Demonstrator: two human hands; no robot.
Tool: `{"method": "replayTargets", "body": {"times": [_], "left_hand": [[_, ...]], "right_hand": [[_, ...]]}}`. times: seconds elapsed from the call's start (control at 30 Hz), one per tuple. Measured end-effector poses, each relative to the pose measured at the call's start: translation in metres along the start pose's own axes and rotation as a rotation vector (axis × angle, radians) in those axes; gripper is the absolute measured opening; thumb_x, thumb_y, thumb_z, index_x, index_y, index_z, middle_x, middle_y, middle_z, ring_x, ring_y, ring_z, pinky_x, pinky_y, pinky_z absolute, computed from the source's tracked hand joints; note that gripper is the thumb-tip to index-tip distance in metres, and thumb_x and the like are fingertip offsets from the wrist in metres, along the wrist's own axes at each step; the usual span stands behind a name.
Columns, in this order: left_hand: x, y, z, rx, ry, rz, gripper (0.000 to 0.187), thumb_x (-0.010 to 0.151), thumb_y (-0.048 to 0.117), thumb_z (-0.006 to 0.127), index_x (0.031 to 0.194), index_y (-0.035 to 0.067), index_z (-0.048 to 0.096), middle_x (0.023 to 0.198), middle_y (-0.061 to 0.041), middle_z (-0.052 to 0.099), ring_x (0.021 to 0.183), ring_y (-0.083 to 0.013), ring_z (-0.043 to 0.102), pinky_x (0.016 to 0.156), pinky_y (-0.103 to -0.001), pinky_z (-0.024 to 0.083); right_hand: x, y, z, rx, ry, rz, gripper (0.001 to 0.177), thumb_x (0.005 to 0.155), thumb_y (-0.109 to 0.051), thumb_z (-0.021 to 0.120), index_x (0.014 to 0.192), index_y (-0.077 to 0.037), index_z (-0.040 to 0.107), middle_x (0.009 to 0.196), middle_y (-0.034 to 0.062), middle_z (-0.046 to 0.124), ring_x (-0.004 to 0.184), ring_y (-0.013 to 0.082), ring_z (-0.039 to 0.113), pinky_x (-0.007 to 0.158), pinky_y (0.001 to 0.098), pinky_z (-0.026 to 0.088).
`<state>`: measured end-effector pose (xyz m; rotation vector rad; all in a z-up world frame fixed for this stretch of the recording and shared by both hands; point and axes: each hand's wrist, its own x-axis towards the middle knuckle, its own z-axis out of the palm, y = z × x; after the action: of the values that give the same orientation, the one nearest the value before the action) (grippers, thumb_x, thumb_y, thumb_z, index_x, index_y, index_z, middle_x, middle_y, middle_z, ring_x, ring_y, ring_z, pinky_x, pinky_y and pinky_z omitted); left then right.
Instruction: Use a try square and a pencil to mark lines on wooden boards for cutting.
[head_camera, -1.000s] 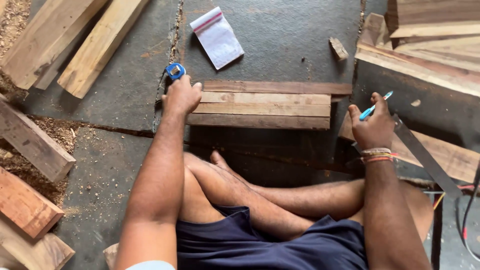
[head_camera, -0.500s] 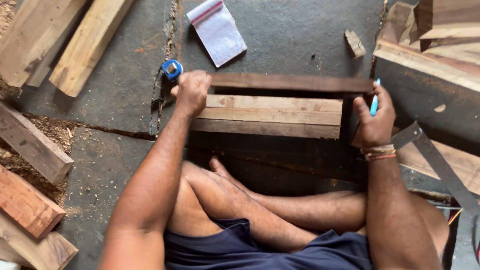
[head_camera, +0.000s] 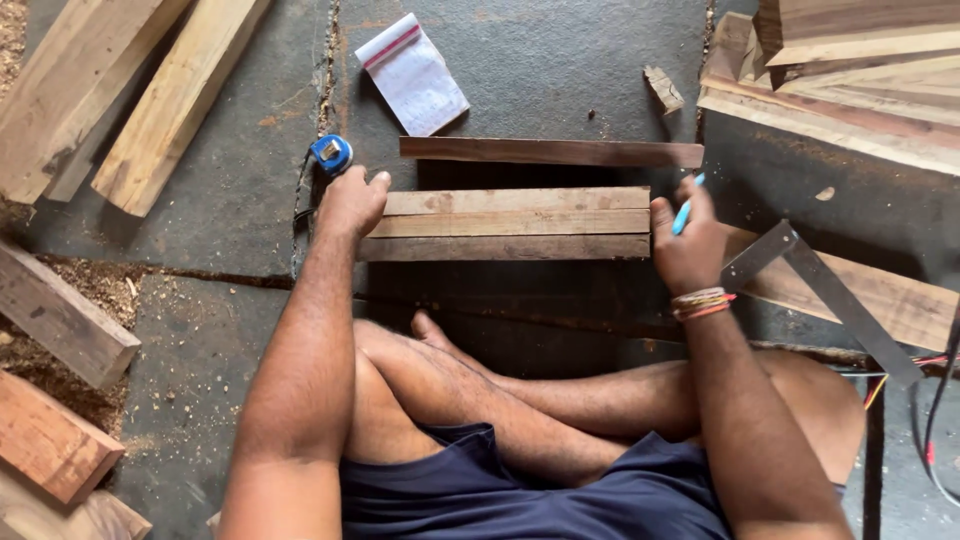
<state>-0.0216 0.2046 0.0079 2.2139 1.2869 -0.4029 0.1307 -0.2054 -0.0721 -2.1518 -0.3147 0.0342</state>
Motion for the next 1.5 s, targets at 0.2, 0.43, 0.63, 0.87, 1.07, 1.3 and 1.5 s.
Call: {"method": "replayTargets", "body": {"times": [0.2,0.43,0.63,0.87,1.07,1.3,1.5], "left_hand": [[-0.027,0.005,-0.003,-0.041,-0.004,-0.199,0.072,0.099,0.053,0.047,0.152,0.005,0.041,0.155,-0.024,0.043,0.144,-0.0374,0.044,0.119,-0.050,0.034],[-0.015,-0.026,0.009,-0.005,-0.031,-0.243,0.074,0.100,0.058,0.044,0.142,-0.001,0.055,0.153,-0.027,0.047,0.144,-0.0387,0.045,0.119,-0.048,0.035],[-0.025,-0.040,0.012,-0.038,0.044,-0.173,0.074,0.099,0.060,0.047,0.135,-0.004,0.062,0.145,-0.029,0.054,0.138,-0.0404,0.051,0.116,-0.046,0.039],[-0.116,-0.013,-0.032,-0.017,0.287,-0.056,0.051,0.097,0.049,0.062,0.113,0.002,0.071,0.118,-0.024,0.070,0.111,-0.0373,0.068,0.095,-0.047,0.054],[-0.082,-0.029,-0.013,-0.402,0.518,0.136,0.026,0.095,0.035,0.063,0.103,0.010,0.068,0.097,-0.012,0.076,0.088,-0.0239,0.075,0.077,-0.040,0.061],[-0.061,-0.029,-0.002,-0.337,0.398,0.095,0.033,0.090,0.032,0.068,0.114,0.010,0.062,0.094,-0.009,0.074,0.090,-0.0254,0.072,0.082,-0.042,0.057],[-0.037,-0.051,0.013,-0.327,0.485,0.169,0.032,0.090,0.030,0.071,0.112,0.007,0.065,0.103,-0.011,0.070,0.095,-0.0277,0.069,0.087,-0.043,0.054]], "right_hand": [[-0.028,0.005,0.008,-0.115,-0.103,0.021,0.057,0.100,-0.037,0.073,0.136,0.005,0.061,0.123,0.0276,0.069,0.113,0.0385,0.068,0.096,0.0433,0.052],[-0.041,-0.041,-0.008,-0.116,-0.246,0.178,0.044,0.092,-0.036,0.074,0.127,-0.008,0.071,0.104,0.0183,0.076,0.096,0.0318,0.074,0.085,0.0411,0.056],[-0.054,-0.014,-0.006,-0.086,-0.137,0.181,0.042,0.088,-0.031,0.079,0.119,-0.003,0.074,0.094,0.0185,0.076,0.085,0.0283,0.074,0.079,0.0395,0.056],[-0.071,-0.029,-0.051,0.196,-0.129,0.248,0.028,0.096,-0.021,0.078,0.115,-0.001,0.078,0.098,0.0146,0.077,0.088,0.0178,0.070,0.083,0.0315,0.055],[-0.033,-0.004,-0.020,0.950,0.050,0.009,0.027,0.094,0.007,0.072,0.118,-0.003,0.066,0.123,0.0131,0.071,0.112,0.0180,0.067,0.101,0.0322,0.055],[-0.024,-0.003,-0.018,0.767,-0.020,-0.053,0.033,0.092,0.007,0.070,0.122,-0.004,0.061,0.136,0.0155,0.067,0.129,0.0234,0.065,0.114,0.0360,0.051],[-0.019,-0.005,-0.111,-0.458,-0.082,-0.034,0.047,0.090,-0.040,0.078,0.125,-0.008,0.075,0.116,0.0218,0.072,0.103,0.0409,0.068,0.086,0.0494,0.053]]}}
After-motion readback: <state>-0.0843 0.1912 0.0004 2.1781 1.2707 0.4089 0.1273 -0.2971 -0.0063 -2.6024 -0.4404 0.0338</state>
